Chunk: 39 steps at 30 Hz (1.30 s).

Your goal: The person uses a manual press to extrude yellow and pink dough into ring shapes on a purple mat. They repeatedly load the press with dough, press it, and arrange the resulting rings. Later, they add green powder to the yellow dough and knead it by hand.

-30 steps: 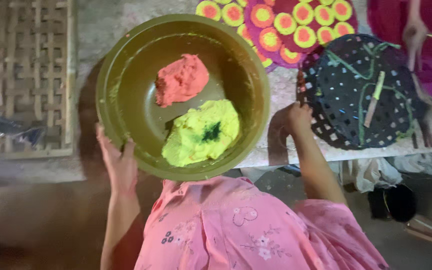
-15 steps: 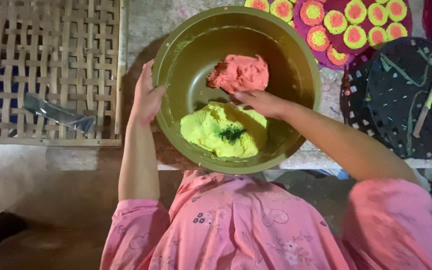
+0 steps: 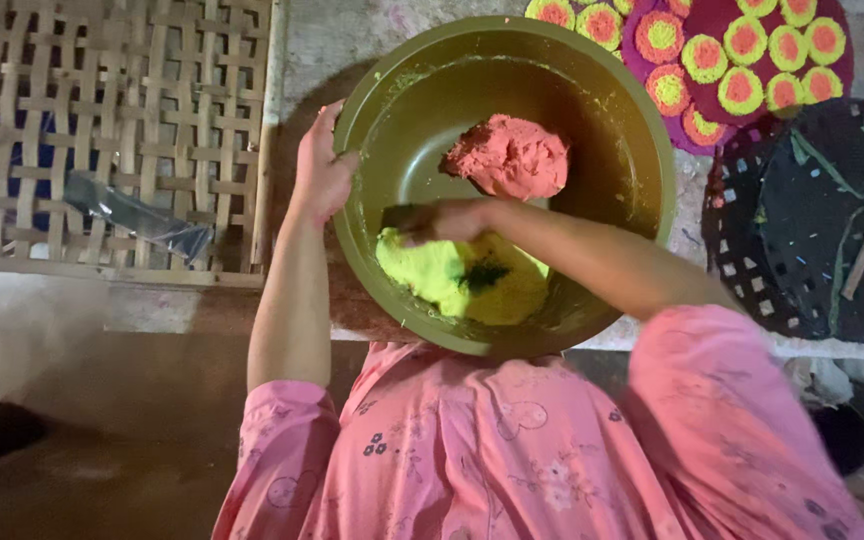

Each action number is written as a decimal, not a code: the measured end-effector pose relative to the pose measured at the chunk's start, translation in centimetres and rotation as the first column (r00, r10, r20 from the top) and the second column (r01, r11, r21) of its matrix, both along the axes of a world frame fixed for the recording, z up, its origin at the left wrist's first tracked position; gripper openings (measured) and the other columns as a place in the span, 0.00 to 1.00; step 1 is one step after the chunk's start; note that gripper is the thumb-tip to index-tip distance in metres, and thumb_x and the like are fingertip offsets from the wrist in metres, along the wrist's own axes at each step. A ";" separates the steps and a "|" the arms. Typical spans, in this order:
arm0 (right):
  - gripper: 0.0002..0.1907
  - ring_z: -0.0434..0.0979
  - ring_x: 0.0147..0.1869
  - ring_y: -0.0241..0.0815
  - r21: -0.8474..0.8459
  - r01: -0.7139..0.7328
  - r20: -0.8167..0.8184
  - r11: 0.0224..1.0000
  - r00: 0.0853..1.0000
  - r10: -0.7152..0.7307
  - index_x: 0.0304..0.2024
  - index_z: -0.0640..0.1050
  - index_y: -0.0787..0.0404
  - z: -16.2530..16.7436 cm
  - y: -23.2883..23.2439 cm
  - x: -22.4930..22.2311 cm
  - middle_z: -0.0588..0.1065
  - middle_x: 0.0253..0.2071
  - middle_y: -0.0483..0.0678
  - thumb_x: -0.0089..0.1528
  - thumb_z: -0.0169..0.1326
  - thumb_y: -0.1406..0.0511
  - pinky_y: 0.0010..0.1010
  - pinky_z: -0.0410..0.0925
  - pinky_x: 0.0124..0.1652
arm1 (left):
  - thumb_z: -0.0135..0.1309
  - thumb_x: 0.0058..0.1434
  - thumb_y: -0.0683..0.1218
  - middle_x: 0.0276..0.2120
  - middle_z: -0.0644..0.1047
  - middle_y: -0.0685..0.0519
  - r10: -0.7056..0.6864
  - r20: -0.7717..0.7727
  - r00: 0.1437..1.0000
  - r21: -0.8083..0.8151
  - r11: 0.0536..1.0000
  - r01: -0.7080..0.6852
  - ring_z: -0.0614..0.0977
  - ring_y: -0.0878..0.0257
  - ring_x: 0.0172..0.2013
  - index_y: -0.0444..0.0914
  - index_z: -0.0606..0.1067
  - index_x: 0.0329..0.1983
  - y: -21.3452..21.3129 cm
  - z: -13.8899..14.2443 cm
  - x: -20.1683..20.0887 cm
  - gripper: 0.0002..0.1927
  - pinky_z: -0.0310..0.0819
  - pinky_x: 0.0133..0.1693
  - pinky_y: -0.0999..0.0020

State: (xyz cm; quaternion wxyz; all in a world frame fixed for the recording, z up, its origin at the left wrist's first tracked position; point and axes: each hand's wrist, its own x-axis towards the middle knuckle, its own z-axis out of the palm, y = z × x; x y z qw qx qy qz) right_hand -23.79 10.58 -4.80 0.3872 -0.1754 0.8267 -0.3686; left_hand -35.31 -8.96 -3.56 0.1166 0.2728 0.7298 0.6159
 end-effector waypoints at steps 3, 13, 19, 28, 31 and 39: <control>0.28 0.70 0.66 0.54 -0.040 0.015 -0.049 0.999 0.999 -0.016 0.60 0.72 0.60 3.2 1.3 6.3 0.70 0.64 0.58 0.59 0.56 0.57 0.42 0.62 0.64 | 0.49 0.55 0.28 0.55 0.79 0.46 -0.017 0.085 0.996 0.037 0.999 0.014 0.78 0.60 0.57 0.33 0.69 0.66 0.3 0.5 0.2 0.33 0.69 0.60 0.68; 0.10 0.75 0.51 0.52 0.483 -0.157 -0.605 0.862 0.651 0.457 0.44 0.72 0.55 -1.3 0.9 9.3 0.74 0.41 0.52 0.60 0.50 0.63 0.46 0.71 0.44 | 0.46 0.53 0.28 0.55 0.78 0.48 0.049 0.179 0.983 -0.028 0.999 -0.045 0.78 0.62 0.57 0.33 0.67 0.67 0.6 0.5 0.7 0.34 0.71 0.59 0.69; 0.28 0.72 0.61 0.57 0.422 -0.165 -0.317 0.891 0.894 0.316 0.53 0.72 0.57 -2.9 -1.2 3.5 0.73 0.53 0.57 0.51 0.62 0.60 0.46 0.69 0.54 | 0.46 0.54 0.28 0.57 0.76 0.48 -0.039 0.159 0.986 0.100 0.995 0.023 0.76 0.62 0.58 0.33 0.67 0.68 0.3 0.3 0.5 0.35 0.70 0.59 0.69; 0.29 0.70 0.63 0.47 0.201 0.836 0.304 0.511 0.442 -0.844 0.65 0.70 0.56 2.6 10.0 13.0 0.72 0.62 0.49 0.66 0.43 0.49 0.44 0.68 0.53 | 0.46 0.56 0.29 0.54 0.79 0.49 -0.022 0.224 0.974 0.053 0.999 0.010 0.79 0.62 0.56 0.33 0.67 0.67 0.6 0.4 0.5 0.32 0.72 0.57 0.69; 0.29 0.67 0.52 0.47 0.133 0.969 0.439 0.210 0.133 -0.889 0.63 0.71 0.62 -2.1 8.5 10.6 0.70 0.51 0.50 0.71 0.44 0.47 0.42 0.65 0.46 | 0.46 0.54 0.26 0.61 0.73 0.47 -0.023 0.127 0.992 0.181 0.984 0.000 0.73 0.60 0.63 0.31 0.67 0.67 1.0 -0.5 0.4 0.34 0.64 0.63 0.68; 0.31 0.76 0.59 0.44 -0.305 0.803 0.586 0.512 0.582 -0.564 0.66 0.71 0.62 -2.6 0.5 1.9 0.76 0.60 0.53 0.69 0.44 0.50 0.38 0.70 0.56 | 0.51 0.58 0.28 0.58 0.76 0.48 -0.046 0.147 0.988 0.224 0.975 0.013 0.76 0.61 0.60 0.33 0.70 0.66 1.2 -1.0 0.1 0.31 0.67 0.63 0.68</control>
